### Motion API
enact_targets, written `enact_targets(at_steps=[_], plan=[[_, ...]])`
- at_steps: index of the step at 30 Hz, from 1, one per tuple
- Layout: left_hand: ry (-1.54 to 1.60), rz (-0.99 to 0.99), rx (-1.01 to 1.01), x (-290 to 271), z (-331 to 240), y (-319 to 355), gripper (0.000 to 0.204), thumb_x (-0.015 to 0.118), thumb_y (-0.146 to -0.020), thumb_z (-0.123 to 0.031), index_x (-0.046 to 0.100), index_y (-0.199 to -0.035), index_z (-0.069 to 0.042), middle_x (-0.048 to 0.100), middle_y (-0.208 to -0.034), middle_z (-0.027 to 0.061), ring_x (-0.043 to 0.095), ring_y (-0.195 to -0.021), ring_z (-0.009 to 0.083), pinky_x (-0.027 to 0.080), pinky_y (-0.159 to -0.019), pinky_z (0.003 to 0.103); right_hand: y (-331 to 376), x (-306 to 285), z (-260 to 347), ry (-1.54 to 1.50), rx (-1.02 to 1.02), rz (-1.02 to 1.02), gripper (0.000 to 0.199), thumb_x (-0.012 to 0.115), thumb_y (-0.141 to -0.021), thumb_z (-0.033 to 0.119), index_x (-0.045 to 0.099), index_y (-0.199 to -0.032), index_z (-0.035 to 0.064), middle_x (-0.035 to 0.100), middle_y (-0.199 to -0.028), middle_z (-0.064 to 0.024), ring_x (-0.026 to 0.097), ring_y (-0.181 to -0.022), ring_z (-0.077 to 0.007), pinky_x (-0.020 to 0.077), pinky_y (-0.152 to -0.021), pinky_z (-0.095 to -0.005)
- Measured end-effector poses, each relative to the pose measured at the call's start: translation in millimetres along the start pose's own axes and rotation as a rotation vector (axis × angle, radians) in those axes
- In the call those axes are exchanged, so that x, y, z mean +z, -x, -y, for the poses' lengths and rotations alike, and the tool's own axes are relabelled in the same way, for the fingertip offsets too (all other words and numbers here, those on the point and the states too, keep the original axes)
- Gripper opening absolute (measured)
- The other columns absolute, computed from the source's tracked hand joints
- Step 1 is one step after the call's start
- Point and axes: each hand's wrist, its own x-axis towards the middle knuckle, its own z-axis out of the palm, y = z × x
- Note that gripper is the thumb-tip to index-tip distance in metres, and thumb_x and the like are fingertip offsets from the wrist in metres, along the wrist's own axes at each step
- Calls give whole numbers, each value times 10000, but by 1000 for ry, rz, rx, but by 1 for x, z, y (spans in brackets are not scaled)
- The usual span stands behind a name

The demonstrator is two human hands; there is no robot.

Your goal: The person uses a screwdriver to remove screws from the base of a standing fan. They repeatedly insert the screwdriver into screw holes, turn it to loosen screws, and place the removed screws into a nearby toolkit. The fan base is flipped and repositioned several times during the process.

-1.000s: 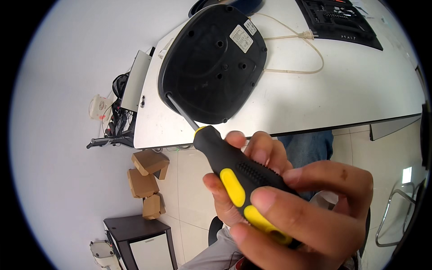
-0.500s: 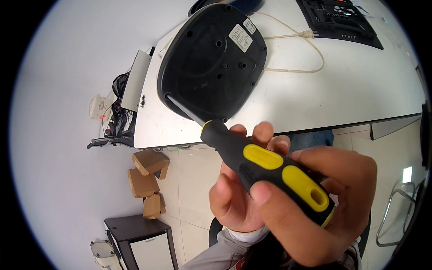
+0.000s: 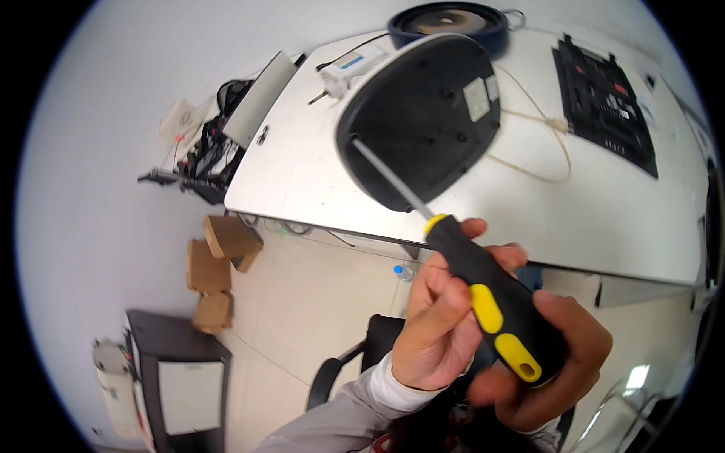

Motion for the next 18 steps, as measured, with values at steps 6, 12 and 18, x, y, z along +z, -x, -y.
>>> enact_targets(at_steps=[6,12,18], plan=[[-147,-18,-79,26,-7,-5,508,549,-895,-250,378,-1321,-33,417,-1353,170,310,-1318,303,318,-1046,405,-8,-12,5,-32,-54,67,310,503,-817,-53,502,-1104,63,494,-1061,-195,532,-809,-216,450,-613,-276],[-102,-66,-197,26,-11,-7,565,616,-875,-268,384,-1316,-3,474,-1266,127,461,-1144,183,369,-996,344,-10,-14,14,247,-217,94,318,514,-771,-94,530,-982,144,422,-1194,-208,529,-1076,-333,494,-804,-324],[-99,-89,-153,19,-13,-7,652,706,-823,-244,359,-1314,9,581,-1142,143,539,-1111,192,408,-964,326,-7,13,17,193,138,-229,994,225,-765,821,348,-1301,-7,571,-1120,-159,631,-875,-208,436,-487,-186]])
